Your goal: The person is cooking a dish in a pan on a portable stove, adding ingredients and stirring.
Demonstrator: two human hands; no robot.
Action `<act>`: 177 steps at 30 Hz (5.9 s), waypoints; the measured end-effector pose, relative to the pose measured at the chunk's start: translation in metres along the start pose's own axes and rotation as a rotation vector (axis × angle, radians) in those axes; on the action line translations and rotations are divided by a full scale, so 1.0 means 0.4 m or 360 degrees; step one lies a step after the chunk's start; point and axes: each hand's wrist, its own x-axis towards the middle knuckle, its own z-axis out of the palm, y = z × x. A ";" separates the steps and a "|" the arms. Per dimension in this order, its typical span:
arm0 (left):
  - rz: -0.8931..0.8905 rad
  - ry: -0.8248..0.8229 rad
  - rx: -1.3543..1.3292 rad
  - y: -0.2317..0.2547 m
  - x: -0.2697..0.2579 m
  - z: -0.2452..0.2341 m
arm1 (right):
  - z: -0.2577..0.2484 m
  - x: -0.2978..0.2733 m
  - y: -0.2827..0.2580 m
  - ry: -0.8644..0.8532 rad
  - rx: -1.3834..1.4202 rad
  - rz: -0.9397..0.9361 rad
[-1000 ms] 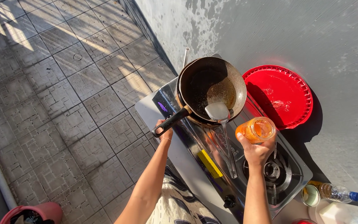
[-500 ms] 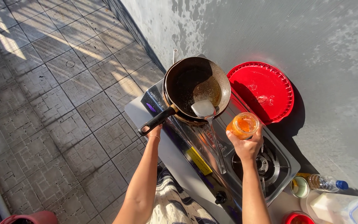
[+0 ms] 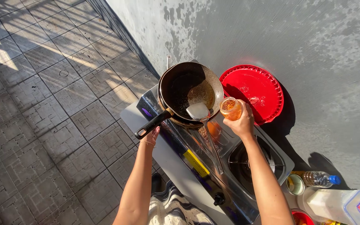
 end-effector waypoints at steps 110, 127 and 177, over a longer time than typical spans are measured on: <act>0.0547 -0.1168 0.0959 -0.062 -0.752 0.297 | 0.066 0.006 -0.133 0.0156 0.3076 0.1685; 0.0596 -0.0914 0.0954 0.014 -0.769 0.253 | 0.177 0.117 -0.143 0.0436 -0.0212 -0.0183; 0.1629 -0.1035 0.1607 0.009 -0.835 0.367 | 0.150 -0.161 -0.319 -0.0062 0.3308 0.1146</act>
